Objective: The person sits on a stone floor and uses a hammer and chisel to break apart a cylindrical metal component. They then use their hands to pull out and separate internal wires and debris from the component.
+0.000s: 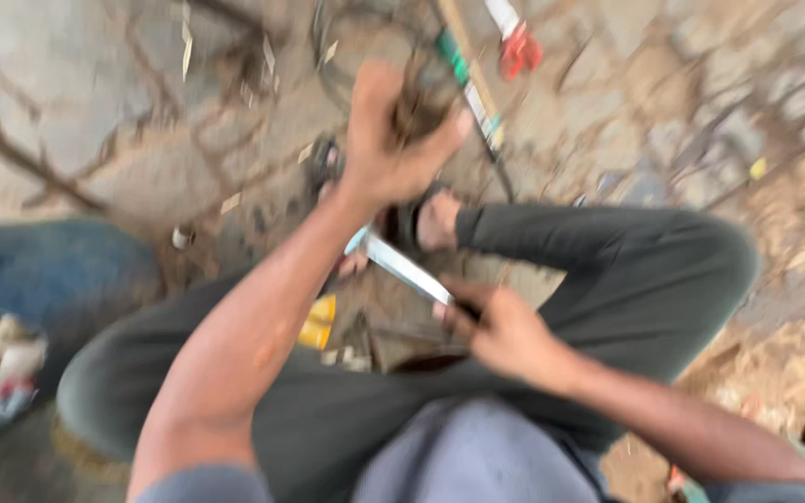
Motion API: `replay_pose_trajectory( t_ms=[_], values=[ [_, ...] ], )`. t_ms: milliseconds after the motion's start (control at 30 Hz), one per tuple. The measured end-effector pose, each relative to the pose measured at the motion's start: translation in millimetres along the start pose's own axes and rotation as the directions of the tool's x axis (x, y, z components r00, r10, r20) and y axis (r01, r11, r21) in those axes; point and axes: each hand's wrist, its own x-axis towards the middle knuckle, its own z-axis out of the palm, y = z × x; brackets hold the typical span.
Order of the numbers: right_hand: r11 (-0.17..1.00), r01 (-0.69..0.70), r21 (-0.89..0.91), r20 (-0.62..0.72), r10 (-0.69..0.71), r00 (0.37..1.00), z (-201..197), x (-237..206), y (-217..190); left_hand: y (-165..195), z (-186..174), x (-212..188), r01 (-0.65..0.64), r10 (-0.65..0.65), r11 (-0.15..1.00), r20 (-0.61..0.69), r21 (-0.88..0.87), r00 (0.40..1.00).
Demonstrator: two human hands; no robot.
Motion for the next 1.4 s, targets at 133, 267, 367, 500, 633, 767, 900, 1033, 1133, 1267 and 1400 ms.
replay_pose_trajectory(
  t_ms=[133, 267, 367, 500, 633, 767, 900, 1033, 1133, 1267, 1400],
  values=[
    [0.98, -0.134, -0.149, 0.071, 0.146, 0.987, 13, -10, 13, -10, -10, 1, -0.43, 0.431, 0.895, 0.02, 0.121, 0.902],
    [0.993, -0.116, -0.019, 0.145, 0.117, 0.982, 18, -22, 27, -18, -27, -3, -0.241, 0.248, 0.952, 0.018, -0.187, 0.969],
    [0.804, -0.515, 0.297, 0.283, 0.441, 0.852, 10, -30, 39, -6, -42, -7, -0.121, 0.126, 0.941, -0.003, -0.316, 0.992],
    [0.512, -0.413, 0.754, 0.29, 0.305, 0.907, -13, -32, 49, 32, -68, -1, -0.15, 0.268, 0.916, 0.289, -0.373, 0.919],
    [0.238, -0.26, 0.936, 0.195, 0.263, 0.945, -23, -27, 44, 83, -84, -29, -0.19, 0.118, 0.98, 0.604, 0.057, 0.788],
    [-0.164, -0.197, 0.967, 0.216, 0.105, 0.971, -12, -18, 35, 95, -69, -52, -0.206, 0.196, 0.977, 0.625, -0.057, 0.755],
    [-0.198, -0.269, 0.942, 0.296, 0.117, 0.948, 8, -4, 33, 80, -63, -49, -0.266, 0.244, 0.96, 0.713, -0.084, 0.657],
    [-0.314, -0.29, 0.904, 0.319, 0.042, 0.947, 25, 2, 34, 66, -68, -50, -0.321, 0.218, 0.946, 0.818, -0.043, 0.533],
    [-0.32, -0.262, 0.911, 0.296, 0.064, 0.953, 29, 2, 34, 57, -62, -60, -0.389, 0.098, 0.919, 0.919, 0.064, 0.382],
    [-0.258, -0.204, 0.944, 0.244, 0.133, 0.961, 21, 0, 33, 43, -55, -72, -0.438, 0.094, 0.893, 0.911, 0.101, 0.401],
    [-0.246, -0.071, 0.967, 0.137, 0.266, 0.954, 21, 1, 30, 35, -53, -76, -0.452, 0.133, 0.888, 0.898, 0.08, 0.42]
  ],
)
